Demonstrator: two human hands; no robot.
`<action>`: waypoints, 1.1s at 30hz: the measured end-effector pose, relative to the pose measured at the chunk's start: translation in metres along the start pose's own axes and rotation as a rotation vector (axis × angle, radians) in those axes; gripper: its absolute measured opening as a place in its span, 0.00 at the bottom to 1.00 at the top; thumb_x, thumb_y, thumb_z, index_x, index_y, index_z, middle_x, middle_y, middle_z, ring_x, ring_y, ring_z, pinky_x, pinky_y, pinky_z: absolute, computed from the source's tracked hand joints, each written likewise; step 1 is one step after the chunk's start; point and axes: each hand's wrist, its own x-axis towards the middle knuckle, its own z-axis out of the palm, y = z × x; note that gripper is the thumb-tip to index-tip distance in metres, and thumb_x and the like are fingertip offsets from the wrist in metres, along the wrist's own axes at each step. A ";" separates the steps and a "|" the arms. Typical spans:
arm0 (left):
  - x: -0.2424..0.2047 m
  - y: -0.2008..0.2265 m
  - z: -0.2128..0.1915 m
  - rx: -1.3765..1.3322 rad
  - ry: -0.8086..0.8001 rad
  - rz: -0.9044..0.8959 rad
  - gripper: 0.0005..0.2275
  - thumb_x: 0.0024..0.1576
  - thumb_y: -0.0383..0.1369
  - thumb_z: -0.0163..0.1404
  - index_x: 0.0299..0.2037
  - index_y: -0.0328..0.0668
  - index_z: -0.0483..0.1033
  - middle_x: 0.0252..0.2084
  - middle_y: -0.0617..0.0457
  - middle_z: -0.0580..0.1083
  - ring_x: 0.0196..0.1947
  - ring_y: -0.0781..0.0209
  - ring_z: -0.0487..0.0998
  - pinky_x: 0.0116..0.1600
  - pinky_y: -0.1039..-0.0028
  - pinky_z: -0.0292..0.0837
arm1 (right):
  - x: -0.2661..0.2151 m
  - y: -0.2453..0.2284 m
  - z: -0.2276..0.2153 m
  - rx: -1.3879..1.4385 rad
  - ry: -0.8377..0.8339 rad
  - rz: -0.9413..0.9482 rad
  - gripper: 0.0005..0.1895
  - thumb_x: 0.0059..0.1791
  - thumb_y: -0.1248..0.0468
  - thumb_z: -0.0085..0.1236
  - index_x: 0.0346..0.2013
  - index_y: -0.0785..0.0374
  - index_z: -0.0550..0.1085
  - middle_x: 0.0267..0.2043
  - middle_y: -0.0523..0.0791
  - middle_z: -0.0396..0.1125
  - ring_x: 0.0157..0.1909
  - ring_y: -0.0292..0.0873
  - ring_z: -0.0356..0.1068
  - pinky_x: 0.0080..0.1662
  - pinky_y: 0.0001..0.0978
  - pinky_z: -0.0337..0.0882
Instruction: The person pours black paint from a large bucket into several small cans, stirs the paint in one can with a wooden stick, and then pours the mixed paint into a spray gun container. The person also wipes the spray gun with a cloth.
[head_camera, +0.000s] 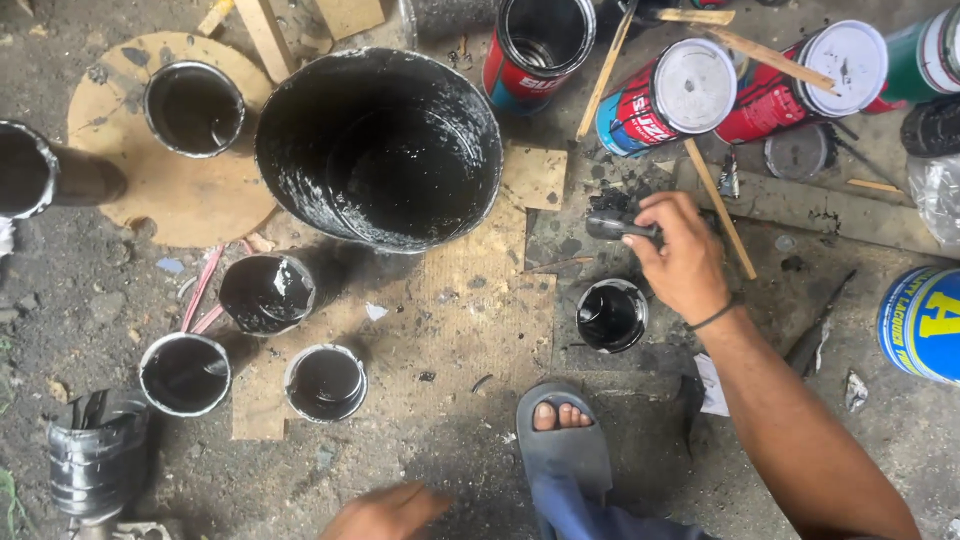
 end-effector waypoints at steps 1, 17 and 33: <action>0.036 0.051 -0.038 0.071 -0.029 0.055 0.17 0.54 0.36 0.48 0.55 0.60 0.75 0.41 0.54 0.77 0.42 0.43 0.82 0.44 0.51 0.80 | 0.000 0.002 0.007 -0.136 -0.027 -0.048 0.13 0.47 0.66 0.69 0.42 0.61 0.73 0.52 0.47 0.69 0.46 0.56 0.72 0.45 0.50 0.73; 0.294 0.115 -0.081 -0.235 0.548 -0.017 0.16 0.64 0.34 0.50 0.60 0.37 0.74 0.49 0.43 0.77 0.52 0.50 0.80 0.55 0.63 0.79 | 0.010 0.004 0.025 -0.168 -0.043 -0.137 0.11 0.47 0.67 0.69 0.38 0.62 0.74 0.44 0.48 0.71 0.45 0.56 0.75 0.41 0.44 0.76; 0.359 0.106 -0.058 -0.232 0.791 -0.006 0.19 0.58 0.40 0.58 0.61 0.59 0.75 0.55 0.59 0.68 0.41 0.51 0.83 0.48 0.59 0.85 | 0.033 -0.023 0.023 0.055 -0.035 -0.289 0.06 0.47 0.70 0.67 0.33 0.63 0.76 0.41 0.49 0.75 0.39 0.56 0.75 0.43 0.45 0.72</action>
